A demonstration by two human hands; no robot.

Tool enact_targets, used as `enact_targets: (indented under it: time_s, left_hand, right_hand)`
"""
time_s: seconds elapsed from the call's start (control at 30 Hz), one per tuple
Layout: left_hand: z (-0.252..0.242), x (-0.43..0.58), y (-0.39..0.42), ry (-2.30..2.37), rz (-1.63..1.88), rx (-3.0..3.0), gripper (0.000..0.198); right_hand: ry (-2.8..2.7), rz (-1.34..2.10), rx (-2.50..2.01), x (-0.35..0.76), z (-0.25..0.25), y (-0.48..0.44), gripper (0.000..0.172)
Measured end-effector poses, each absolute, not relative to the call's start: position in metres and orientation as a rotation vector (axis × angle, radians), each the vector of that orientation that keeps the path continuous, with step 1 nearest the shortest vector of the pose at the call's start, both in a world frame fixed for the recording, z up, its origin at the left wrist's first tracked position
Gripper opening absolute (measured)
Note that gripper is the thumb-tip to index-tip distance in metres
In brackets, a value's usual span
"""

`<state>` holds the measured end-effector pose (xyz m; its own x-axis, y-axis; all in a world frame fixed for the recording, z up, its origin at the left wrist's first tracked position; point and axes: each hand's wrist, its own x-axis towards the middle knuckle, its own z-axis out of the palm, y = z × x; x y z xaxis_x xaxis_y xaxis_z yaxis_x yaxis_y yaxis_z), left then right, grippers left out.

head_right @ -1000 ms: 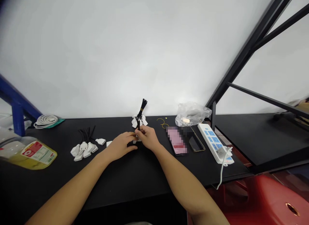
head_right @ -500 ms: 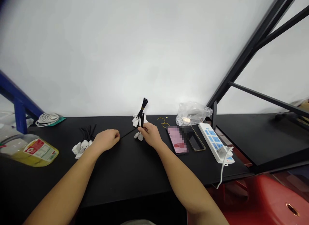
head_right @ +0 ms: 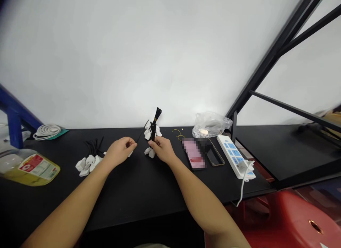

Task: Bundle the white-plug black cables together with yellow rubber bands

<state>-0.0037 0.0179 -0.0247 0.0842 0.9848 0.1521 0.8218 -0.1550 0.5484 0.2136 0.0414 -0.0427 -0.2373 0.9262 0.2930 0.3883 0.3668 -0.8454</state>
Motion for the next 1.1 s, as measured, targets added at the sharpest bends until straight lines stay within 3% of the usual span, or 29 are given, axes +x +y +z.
enact_targets:
  time_s: [0.17, 0.33, 0.53, 0.67, 0.93, 1.03, 1.1]
  left_hand:
    - [-0.046, 0.024, 0.013, 1.370, 0.920, 2.128, 0.018]
    - [-0.044, 0.024, 0.013, 1.379, 0.870, 2.190, 0.023]
    - [-0.014, -0.042, 0.022, 2.195, 0.292, 1.971, 0.050]
    - [-0.014, -0.064, 0.026, 2.155, -0.082, 1.812, 0.052]
    - [-0.021, 0.005, 0.009, 1.669, 0.175, 2.349, 0.032]
    - [-0.017, -0.005, 0.011, 1.887, 0.247, 2.304, 0.034]
    - [-0.016, -0.027, 0.016, 2.121, 0.116, 2.154, 0.043]
  right_hand:
    - [-1.866, 0.761, -1.077, 0.211, -0.046, 0.040, 0.027]
    - [-1.979, 0.746, -0.985, 0.210, -0.043, 0.037, 0.020]
    - [-1.997, 0.723, -1.031, 0.212, -0.041, 0.036, 0.020]
    - [-1.994, 0.738, -1.006, 0.213, -0.041, 0.036, 0.019]
    - [-2.010, 0.692, -1.063, 0.213, -0.043, 0.039, 0.023]
    - [-2.009, 0.707, -1.068, 0.214, -0.043, 0.039, 0.024]
    - [-2.018, 0.723, -1.064, 0.214, -0.043, 0.039, 0.024]
